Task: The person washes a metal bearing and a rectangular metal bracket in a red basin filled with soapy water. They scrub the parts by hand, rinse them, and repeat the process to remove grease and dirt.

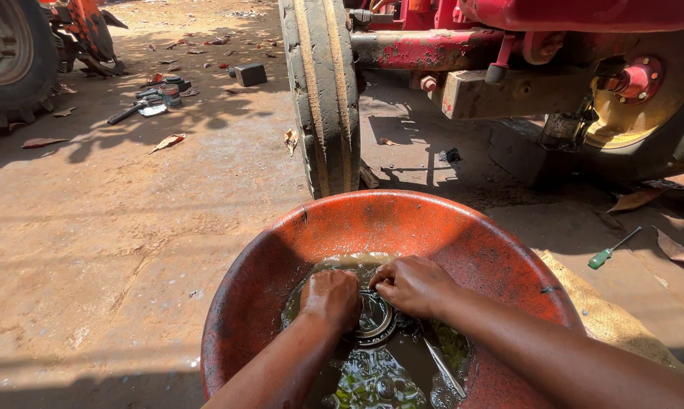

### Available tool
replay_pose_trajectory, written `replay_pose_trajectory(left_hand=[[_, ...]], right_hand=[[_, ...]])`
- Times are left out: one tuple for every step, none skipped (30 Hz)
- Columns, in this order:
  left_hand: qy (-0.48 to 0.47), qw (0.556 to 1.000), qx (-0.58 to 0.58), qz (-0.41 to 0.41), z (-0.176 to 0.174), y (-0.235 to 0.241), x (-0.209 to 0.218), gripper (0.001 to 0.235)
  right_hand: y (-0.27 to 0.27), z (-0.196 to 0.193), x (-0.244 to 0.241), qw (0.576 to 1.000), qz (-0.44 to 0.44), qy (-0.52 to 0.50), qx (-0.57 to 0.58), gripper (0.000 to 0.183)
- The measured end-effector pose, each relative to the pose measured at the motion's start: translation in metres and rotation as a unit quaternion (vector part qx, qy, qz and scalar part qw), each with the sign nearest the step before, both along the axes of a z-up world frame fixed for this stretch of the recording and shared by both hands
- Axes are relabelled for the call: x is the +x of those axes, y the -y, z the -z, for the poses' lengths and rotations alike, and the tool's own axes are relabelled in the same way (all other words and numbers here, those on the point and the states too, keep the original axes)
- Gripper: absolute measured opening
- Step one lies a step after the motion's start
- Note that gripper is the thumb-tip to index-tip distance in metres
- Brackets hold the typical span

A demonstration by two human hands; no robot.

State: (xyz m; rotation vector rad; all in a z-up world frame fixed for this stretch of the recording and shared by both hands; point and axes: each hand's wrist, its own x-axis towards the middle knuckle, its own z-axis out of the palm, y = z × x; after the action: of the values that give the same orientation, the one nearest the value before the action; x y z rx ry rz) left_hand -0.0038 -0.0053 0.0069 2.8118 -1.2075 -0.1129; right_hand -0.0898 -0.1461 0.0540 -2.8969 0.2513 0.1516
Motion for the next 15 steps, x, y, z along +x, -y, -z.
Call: replay_pose_trajectory(left_hand=[[-0.001, 1.000, -0.004, -0.005, 0.002, -0.001, -0.002, 0.017], [-0.001, 1.000, -0.008, -0.009, 0.003, -0.002, -0.004, 0.016], [0.002, 1.000, -0.014, -0.012, 0.002, 0.000, -0.003, 0.016], [-0.003, 1.000, 0.003, -0.015, 0.000, 0.001, -0.002, 0.017], [-0.009, 1.000, 0.021, -0.019, -0.001, 0.001, -0.003, 0.018], [-0.014, 0.999, 0.038, -0.022, -0.001, 0.001, -0.003, 0.020], [-0.014, 0.999, 0.030, -0.021, -0.001, 0.000, -0.004, 0.019], [-0.013, 0.999, 0.022, -0.020, -0.001, -0.001, -0.005, 0.018], [-0.010, 1.000, 0.014, -0.019, -0.002, -0.002, -0.004, 0.017], [-0.008, 1.000, 0.009, -0.018, -0.004, -0.003, -0.003, 0.017], [-0.008, 1.000, 0.003, -0.016, -0.004, -0.003, -0.004, 0.017], [-0.007, 1.000, -0.002, -0.014, -0.004, -0.002, -0.005, 0.017], [-0.008, 1.000, -0.008, -0.017, -0.004, -0.002, -0.007, 0.017], [-0.009, 1.000, -0.013, -0.020, -0.004, -0.002, -0.008, 0.017], [-0.008, 1.000, -0.019, -0.023, -0.006, -0.002, -0.008, 0.016]], right_hand=[[-0.003, 0.001, -0.003, 1.000, 0.003, -0.009, -0.010, 0.029], [-0.006, 0.004, -0.006, 1.000, 0.006, -0.019, -0.020, 0.032], [-0.006, 0.004, -0.006, 0.999, 0.010, -0.024, -0.032, 0.035], [-0.005, 0.004, -0.006, 1.000, 0.014, -0.013, -0.024, 0.033], [-0.004, 0.006, -0.006, 1.000, 0.018, -0.003, -0.016, 0.031], [-0.003, 0.008, -0.006, 1.000, 0.021, 0.007, -0.007, 0.030], [-0.001, 0.011, -0.005, 0.998, 0.047, 0.018, 0.031, 0.030], [0.001, 0.014, -0.004, 0.995, 0.072, 0.028, 0.070, 0.030], [0.005, 0.015, 0.000, 0.989, 0.097, 0.042, 0.108, 0.031], [0.008, 0.016, 0.003, 0.987, 0.100, 0.041, 0.118, 0.033], [0.012, 0.018, 0.005, 0.985, 0.105, 0.039, 0.129, 0.037], [0.015, 0.020, 0.007, 0.983, 0.111, 0.037, 0.140, 0.042], [0.017, 0.022, 0.007, 0.983, 0.106, 0.034, 0.147, 0.036], [0.018, 0.024, 0.007, 0.982, 0.102, 0.031, 0.155, 0.031], [0.018, 0.025, 0.009, 0.982, 0.096, 0.030, 0.163, 0.028]])
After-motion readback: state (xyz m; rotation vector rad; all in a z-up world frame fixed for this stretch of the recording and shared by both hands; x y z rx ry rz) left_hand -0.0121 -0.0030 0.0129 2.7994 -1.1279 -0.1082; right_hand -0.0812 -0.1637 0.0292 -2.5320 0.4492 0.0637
